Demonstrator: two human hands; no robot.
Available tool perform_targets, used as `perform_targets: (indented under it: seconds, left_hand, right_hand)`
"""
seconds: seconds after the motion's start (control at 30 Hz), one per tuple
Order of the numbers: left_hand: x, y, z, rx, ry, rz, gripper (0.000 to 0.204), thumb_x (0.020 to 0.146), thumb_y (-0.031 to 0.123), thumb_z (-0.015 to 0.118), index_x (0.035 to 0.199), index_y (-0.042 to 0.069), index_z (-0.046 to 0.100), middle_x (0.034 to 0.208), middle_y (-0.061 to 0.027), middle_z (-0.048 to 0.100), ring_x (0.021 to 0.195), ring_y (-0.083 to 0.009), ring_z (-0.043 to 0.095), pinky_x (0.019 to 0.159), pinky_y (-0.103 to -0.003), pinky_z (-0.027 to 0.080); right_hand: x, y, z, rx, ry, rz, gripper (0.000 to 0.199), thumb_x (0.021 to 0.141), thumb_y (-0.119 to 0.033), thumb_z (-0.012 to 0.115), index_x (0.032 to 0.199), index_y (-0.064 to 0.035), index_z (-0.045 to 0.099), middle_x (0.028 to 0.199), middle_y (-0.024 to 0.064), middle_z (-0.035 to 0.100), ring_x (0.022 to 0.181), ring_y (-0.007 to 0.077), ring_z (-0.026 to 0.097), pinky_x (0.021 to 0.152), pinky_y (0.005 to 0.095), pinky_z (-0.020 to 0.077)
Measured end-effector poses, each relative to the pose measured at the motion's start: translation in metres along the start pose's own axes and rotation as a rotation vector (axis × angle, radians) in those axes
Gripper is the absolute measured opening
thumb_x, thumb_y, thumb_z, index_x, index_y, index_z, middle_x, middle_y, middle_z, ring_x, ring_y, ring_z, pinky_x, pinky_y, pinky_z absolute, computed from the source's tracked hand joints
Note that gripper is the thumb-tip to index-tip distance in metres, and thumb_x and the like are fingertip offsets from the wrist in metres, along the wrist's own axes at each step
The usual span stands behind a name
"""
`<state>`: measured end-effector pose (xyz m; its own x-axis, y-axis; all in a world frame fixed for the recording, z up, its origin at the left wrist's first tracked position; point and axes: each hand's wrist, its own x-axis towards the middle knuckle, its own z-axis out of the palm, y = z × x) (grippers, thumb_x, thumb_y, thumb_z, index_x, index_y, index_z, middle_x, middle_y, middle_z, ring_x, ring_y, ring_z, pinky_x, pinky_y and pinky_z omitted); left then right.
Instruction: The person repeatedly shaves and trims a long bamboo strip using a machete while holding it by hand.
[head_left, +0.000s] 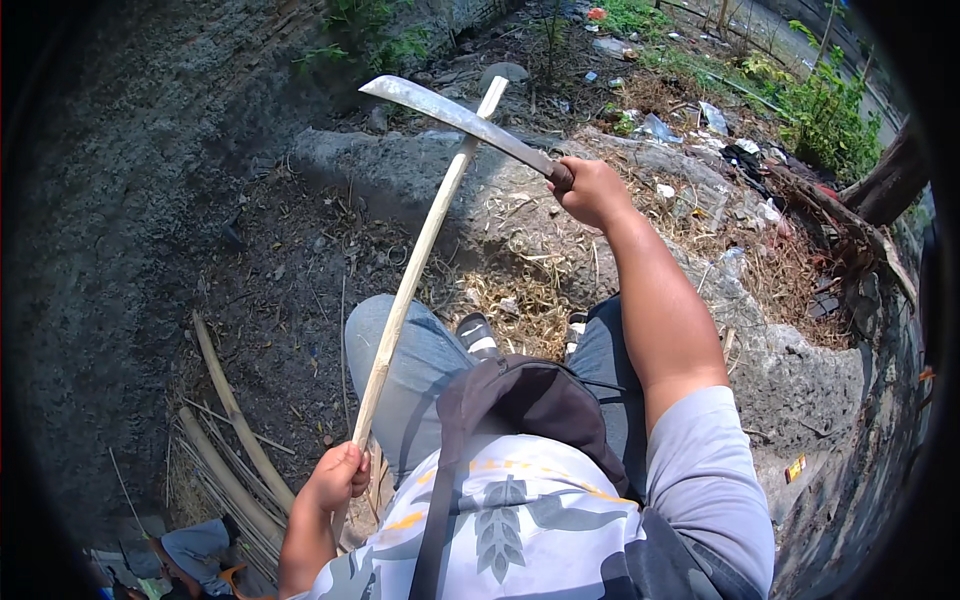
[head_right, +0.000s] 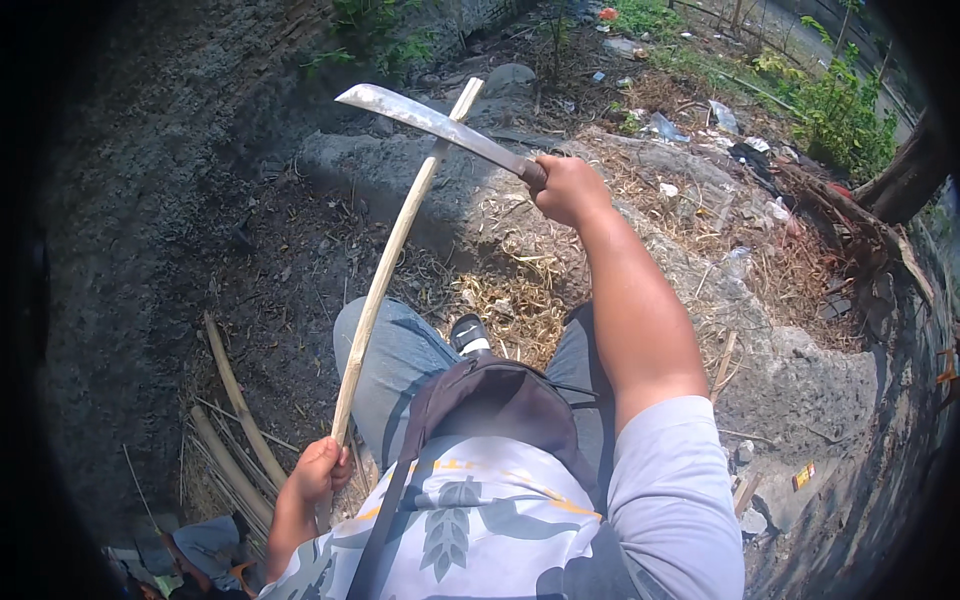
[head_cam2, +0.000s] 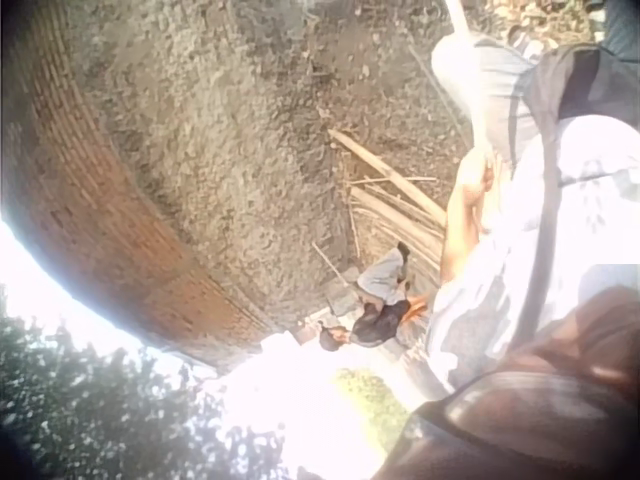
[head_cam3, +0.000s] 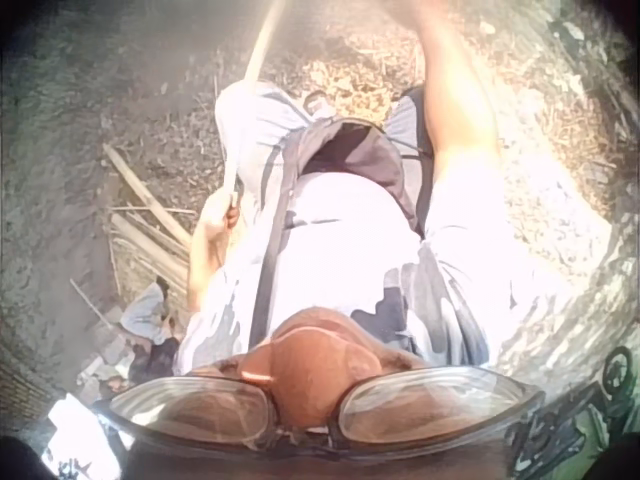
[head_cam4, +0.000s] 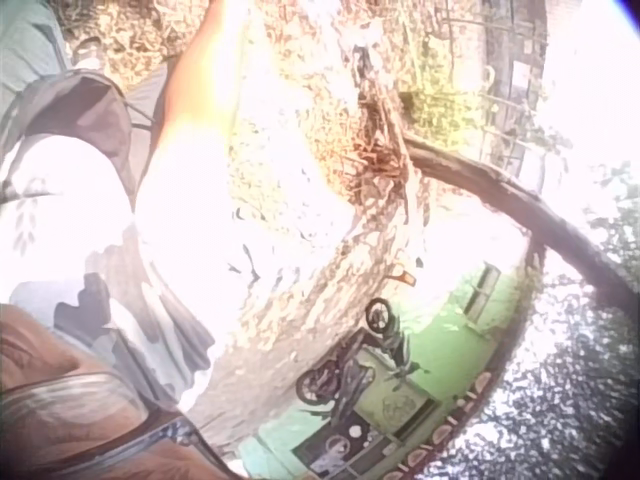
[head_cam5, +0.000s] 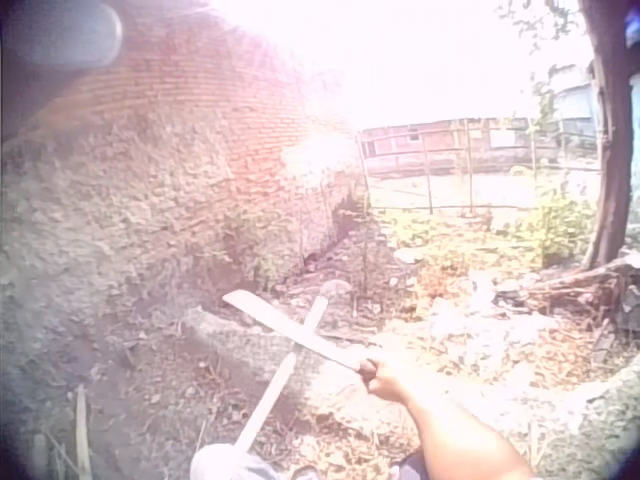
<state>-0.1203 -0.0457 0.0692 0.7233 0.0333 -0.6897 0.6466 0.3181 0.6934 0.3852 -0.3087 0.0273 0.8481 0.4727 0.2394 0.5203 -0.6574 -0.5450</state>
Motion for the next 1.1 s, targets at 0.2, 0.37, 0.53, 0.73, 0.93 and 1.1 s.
perform_targets:
  seconds: [0.2,0.37,0.53,0.73,0.93,1.1]
  left_hand:
    - [-0.001,-0.02,-0.013,-0.012,-0.004,-0.059,0.042,0.108,0.048,0.042,0.092,0.01,0.047,0.064,0.0067,0.029,0.052,-0.0069,0.024,0.048,-0.025,0.022]
    - [0.017,-0.023,-0.02,-0.021,0.096,-0.061,0.038,0.109,0.046,0.04,0.097,0.011,0.05,0.063,0.0068,0.028,0.052,-0.0073,0.022,0.049,-0.025,0.022]
    - [0.035,-0.032,-0.025,-0.019,0.186,-0.093,0.033,0.11,0.044,0.04,0.106,0.013,0.049,0.07,0.0007,0.042,0.056,-0.008,0.032,0.05,-0.024,0.027]
    - [0.042,-0.046,-0.03,0.145,0.258,0.048,0.032,0.11,0.041,0.043,0.104,0.012,0.053,0.07,0.0018,0.047,0.053,-0.0087,0.038,0.05,-0.024,0.034]
    - [0.055,-0.066,-0.033,0.564,0.47,0.233,0.039,0.11,0.037,0.044,0.091,0.005,0.058,0.06,-0.0033,0.051,0.053,-0.0152,0.05,0.05,-0.033,0.038]
    - [0.062,-0.063,-0.012,0.887,0.653,0.43,0.04,0.108,0.033,0.043,0.087,0.001,0.052,0.064,-0.0194,0.056,0.061,-0.0386,0.06,0.056,-0.047,0.042]
  right_hand:
    - [-0.009,-0.001,-0.005,0.084,-0.054,0.126,0.03,0.086,-0.036,0.073,0.103,-0.0107,0.072,0.093,0.0182,0.073,0.09,0.0379,0.069,0.08,0.0466,0.0529]
    - [-0.021,-0.035,0.002,-0.206,-0.185,-0.202,0.025,0.086,-0.037,0.074,0.093,-0.0127,0.07,0.088,0.0165,0.072,0.086,0.0373,0.07,0.076,0.0484,0.0544]
    - [-0.024,-0.035,0.016,-0.302,-0.292,-0.254,0.023,0.083,-0.036,0.074,0.09,-0.0145,0.069,0.085,0.0141,0.072,0.086,0.0354,0.07,0.075,0.0485,0.0552]
    - [-0.026,-0.036,0.026,-0.286,-0.376,-0.269,0.021,0.082,-0.033,0.075,0.091,-0.0152,0.068,0.086,0.013,0.072,0.084,0.0369,0.07,0.074,0.05,0.0547]
    - [-0.035,-0.061,0.032,-0.191,-0.339,-0.486,0.02,0.079,-0.025,0.075,0.09,-0.0123,0.065,0.083,0.0127,0.07,0.083,0.0366,0.069,0.07,0.0485,0.0551]
    - [-0.025,-0.054,0.038,-0.236,-0.323,-0.409,0.017,0.078,-0.02,0.072,0.092,-0.0138,0.067,0.086,0.0135,0.071,0.084,0.0374,0.069,0.072,0.0491,0.0553]
